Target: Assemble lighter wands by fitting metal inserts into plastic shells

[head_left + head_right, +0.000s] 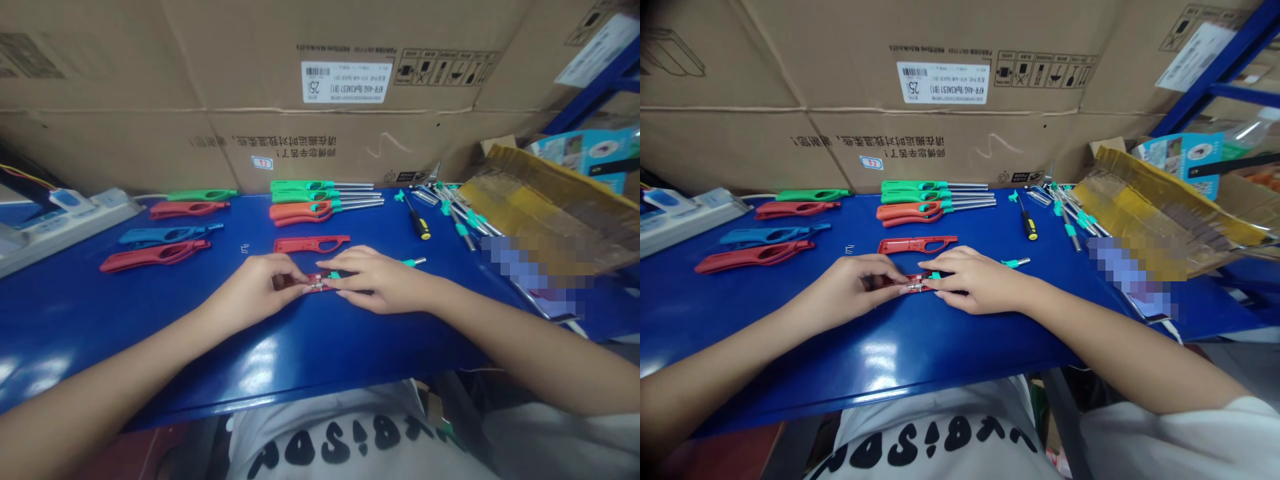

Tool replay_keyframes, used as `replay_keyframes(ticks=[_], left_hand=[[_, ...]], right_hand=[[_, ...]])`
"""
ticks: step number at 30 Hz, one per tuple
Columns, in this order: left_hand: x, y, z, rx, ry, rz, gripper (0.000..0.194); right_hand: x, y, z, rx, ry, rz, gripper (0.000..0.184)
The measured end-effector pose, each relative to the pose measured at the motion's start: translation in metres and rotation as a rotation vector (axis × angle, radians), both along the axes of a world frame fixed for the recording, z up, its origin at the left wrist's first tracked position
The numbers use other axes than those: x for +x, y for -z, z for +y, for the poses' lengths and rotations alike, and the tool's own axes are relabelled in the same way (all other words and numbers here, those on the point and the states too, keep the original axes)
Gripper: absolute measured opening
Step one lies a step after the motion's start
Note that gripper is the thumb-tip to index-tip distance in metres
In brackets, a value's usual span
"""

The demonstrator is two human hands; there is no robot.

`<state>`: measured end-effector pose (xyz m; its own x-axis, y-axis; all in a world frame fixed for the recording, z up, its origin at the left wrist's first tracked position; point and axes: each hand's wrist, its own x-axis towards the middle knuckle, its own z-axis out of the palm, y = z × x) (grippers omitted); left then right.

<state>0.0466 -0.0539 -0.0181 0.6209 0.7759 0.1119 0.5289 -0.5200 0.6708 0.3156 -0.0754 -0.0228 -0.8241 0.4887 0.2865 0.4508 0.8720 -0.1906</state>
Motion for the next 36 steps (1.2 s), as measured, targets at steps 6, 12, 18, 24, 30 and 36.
replay_keyframes(ticks=[6, 12, 18, 24, 30, 36], left_hand=[[0.001, -0.001, -0.001, 0.039, 0.016, -0.011, 0.021], [0.0, -0.002, 0.0, 0.047, 0.015, 0.016, 0.022], [-0.002, -0.01, -0.005, 0.102, 0.027, 0.096, 0.018], [0.001, -0.014, -0.015, 0.361, 0.073, 0.14, 0.021], [0.007, -0.001, -0.017, 0.388, 0.298, 0.185, 0.038], [0.009, 0.005, -0.015, 0.345, 0.3, 0.158, 0.039]], right_hand=[[-0.002, 0.0, -0.003, -0.114, 0.054, 0.042, 0.031], [-0.001, 0.0, -0.003, -0.157, 0.08, 0.086, 0.034], [0.008, -0.007, 0.005, -0.182, 0.149, 0.133, 0.028], [0.012, -0.013, 0.008, -0.195, 0.148, 0.121, 0.018], [0.013, -0.009, 0.008, -0.209, 0.134, 0.123, 0.009], [0.011, -0.004, 0.01, -0.222, 0.142, 0.118, 0.011]])
